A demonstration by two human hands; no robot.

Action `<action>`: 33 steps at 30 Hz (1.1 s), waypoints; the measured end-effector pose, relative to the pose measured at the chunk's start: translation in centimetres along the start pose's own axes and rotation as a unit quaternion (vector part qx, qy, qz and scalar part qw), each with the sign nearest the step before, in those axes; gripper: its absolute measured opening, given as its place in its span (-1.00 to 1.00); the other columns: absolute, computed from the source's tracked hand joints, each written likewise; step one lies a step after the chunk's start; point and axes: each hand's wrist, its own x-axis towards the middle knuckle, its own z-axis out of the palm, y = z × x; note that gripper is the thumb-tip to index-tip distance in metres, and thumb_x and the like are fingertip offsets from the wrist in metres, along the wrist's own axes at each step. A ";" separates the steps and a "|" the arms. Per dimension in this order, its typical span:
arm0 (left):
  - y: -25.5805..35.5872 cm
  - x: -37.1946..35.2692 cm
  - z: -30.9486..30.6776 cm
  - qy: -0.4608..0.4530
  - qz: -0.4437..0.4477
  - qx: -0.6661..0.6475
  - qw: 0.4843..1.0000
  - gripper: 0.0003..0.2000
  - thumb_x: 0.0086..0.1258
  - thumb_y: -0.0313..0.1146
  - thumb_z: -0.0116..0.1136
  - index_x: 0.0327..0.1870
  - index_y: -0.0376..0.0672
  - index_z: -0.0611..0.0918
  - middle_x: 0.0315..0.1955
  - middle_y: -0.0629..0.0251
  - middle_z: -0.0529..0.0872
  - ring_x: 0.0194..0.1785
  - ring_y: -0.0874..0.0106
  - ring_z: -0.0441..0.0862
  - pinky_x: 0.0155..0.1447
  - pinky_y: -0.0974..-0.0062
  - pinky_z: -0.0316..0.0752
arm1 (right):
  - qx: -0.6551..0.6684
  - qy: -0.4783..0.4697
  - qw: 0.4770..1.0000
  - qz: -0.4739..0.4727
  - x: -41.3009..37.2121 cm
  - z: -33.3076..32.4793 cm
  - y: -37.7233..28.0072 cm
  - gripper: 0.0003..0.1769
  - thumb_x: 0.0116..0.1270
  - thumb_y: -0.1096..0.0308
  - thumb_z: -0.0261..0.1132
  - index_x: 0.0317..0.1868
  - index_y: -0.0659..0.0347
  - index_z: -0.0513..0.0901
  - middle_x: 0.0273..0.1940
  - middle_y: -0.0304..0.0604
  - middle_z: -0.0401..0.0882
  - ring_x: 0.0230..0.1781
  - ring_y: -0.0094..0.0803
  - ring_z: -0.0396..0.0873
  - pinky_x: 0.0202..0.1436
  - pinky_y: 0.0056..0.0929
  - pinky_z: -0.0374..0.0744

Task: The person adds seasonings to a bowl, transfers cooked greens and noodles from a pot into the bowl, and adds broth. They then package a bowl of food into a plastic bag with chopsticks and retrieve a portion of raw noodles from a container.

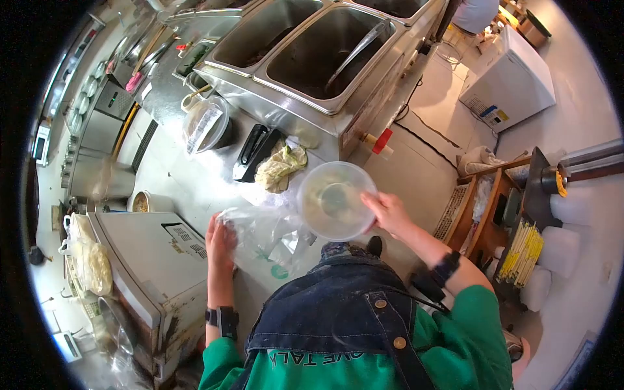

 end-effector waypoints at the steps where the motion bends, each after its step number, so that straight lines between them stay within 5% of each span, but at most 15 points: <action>1: -0.4 0.8 0.8 -0.010 -0.013 -0.010 1.000 -0.90 0.32 -0.34 -0.04 -0.24 -0.11 0.48 -0.54 0.58 0.46 -0.58 0.78 0.27 -0.55 0.84 0.12 | 0.006 0.011 1.000 -0.002 -1.1 -1.2 0.0 -0.64 0.29 0.13 0.09 -0.19 0.33 0.51 -0.49 -0.35 0.42 -0.63 -0.66 0.39 -0.71 -0.70 0.29; 5: -3.2 4.6 3.9 -0.027 -0.006 0.011 1.000 -0.89 0.31 -0.31 0.00 -0.27 -0.12 0.49 -0.61 0.58 0.39 -0.65 0.76 0.21 -0.62 0.79 0.08 | -0.009 0.075 0.997 -0.018 -5.2 -4.4 -1.9 -0.68 0.31 0.15 0.09 -0.20 0.29 0.50 -0.56 -0.42 0.32 -0.71 -0.74 0.24 -0.74 -0.72 0.16; 9: -5.3 6.4 7.2 0.034 0.097 0.156 0.982 -0.85 0.28 -0.32 0.03 -0.44 -0.19 0.49 -0.68 0.58 0.34 -0.63 0.76 0.21 -0.60 0.75 0.15 | -0.018 0.076 0.996 -0.048 -7.5 -5.2 -4.1 -0.69 0.31 0.16 0.09 -0.19 0.27 0.50 -0.55 -0.42 0.35 -0.72 -0.75 0.20 -0.75 -0.72 0.09; 16: -7.2 6.7 7.7 0.035 0.143 0.180 0.973 -0.84 0.26 -0.36 0.02 -0.45 -0.26 0.51 -0.65 0.52 0.40 -0.58 0.73 0.27 -0.52 0.71 0.22 | 0.036 -0.015 0.999 -0.030 -4.7 1.7 -5.0 -0.68 0.32 0.17 0.08 -0.17 0.28 0.51 -0.53 -0.41 0.42 -0.66 -0.72 0.32 -0.65 -0.73 0.27; 18: -6.7 6.3 7.6 0.038 0.136 0.172 0.975 -0.82 0.26 -0.36 0.04 -0.46 -0.30 0.51 -0.65 0.52 0.40 -0.53 0.73 0.28 -0.45 0.71 0.25 | -0.044 -0.063 0.996 -0.045 -1.9 2.8 -3.0 -0.66 0.32 0.14 0.07 -0.24 0.30 0.53 -0.49 -0.36 0.42 -0.60 -0.66 0.42 -0.62 -0.68 0.38; 23: -6.5 6.3 5.3 0.047 0.194 0.216 0.956 -0.80 0.25 -0.36 0.05 -0.21 -0.31 0.55 -0.55 0.41 0.54 -0.53 0.67 0.41 -0.50 0.70 0.31 | -0.045 -0.082 0.993 -0.068 3.7 6.3 0.9 -0.61 0.31 0.09 0.06 -0.29 0.33 0.51 -0.54 -0.35 0.38 -0.58 -0.57 0.52 -0.61 -0.57 0.48; 24: -5.3 5.3 4.7 0.029 0.081 0.206 0.975 -0.78 0.25 -0.37 0.07 -0.17 -0.31 0.55 -0.52 0.38 0.56 -0.52 0.64 0.43 -0.50 0.68 0.35 | -0.038 -0.073 0.994 -0.075 4.1 6.6 1.1 -0.59 0.31 0.07 0.06 -0.29 0.34 0.50 -0.58 -0.35 0.37 -0.58 -0.54 0.54 -0.60 -0.55 0.49; 25: -4.9 4.8 4.3 0.026 0.081 0.205 0.975 -0.78 0.25 -0.37 0.07 -0.17 -0.31 0.55 -0.52 0.38 0.56 -0.52 0.64 0.43 -0.50 0.68 0.35 | -0.038 -0.070 0.994 -0.075 4.1 6.5 0.7 -0.59 0.31 0.07 0.06 -0.29 0.34 0.50 -0.58 -0.35 0.37 -0.58 -0.54 0.54 -0.60 -0.55 0.49; 28: -5.0 3.9 1.9 -0.020 0.147 0.302 0.942 -0.75 0.22 -0.34 0.11 -0.15 -0.30 0.55 -0.51 0.36 0.56 -0.54 0.62 0.44 -0.49 0.67 0.37 | -0.104 -0.077 0.988 -0.089 3.9 5.5 0.0 -0.58 0.30 0.07 0.07 -0.24 0.35 0.50 -0.59 -0.31 0.46 -0.62 -0.52 0.54 -0.59 -0.56 0.50; 30: -5.0 3.1 -0.1 -0.034 0.149 0.364 0.919 -0.76 0.21 -0.34 0.12 -0.18 -0.31 0.55 -0.52 0.36 0.56 -0.55 0.63 0.44 -0.48 0.67 0.38 | -0.157 0.031 0.958 -0.236 4.7 3.7 1.4 -0.58 0.25 0.08 0.14 -0.15 0.31 0.50 -0.51 -0.17 0.58 -0.62 -0.47 0.57 -0.55 -0.53 0.52; 31: -5.1 2.7 -0.5 -0.043 0.149 0.426 0.891 -0.76 0.20 -0.33 0.14 -0.20 -0.31 0.55 -0.52 0.37 0.56 -0.55 0.63 0.44 -0.48 0.67 0.38 | -0.157 0.037 0.958 -0.236 4.6 3.3 1.1 -0.58 0.25 0.08 0.14 -0.15 0.31 0.50 -0.51 -0.17 0.58 -0.62 -0.47 0.57 -0.55 -0.53 0.52; 33: -4.9 2.1 -0.8 -0.034 0.112 0.387 0.914 -0.77 0.20 -0.33 0.14 -0.24 -0.31 0.54 -0.54 0.38 0.55 -0.55 0.63 0.44 -0.46 0.66 0.39 | -0.402 0.104 0.864 -0.283 4.5 2.5 0.5 -0.57 0.18 0.11 0.20 -0.06 0.24 0.49 -0.44 -0.14 0.62 -0.59 -0.37 0.58 -0.49 -0.44 0.54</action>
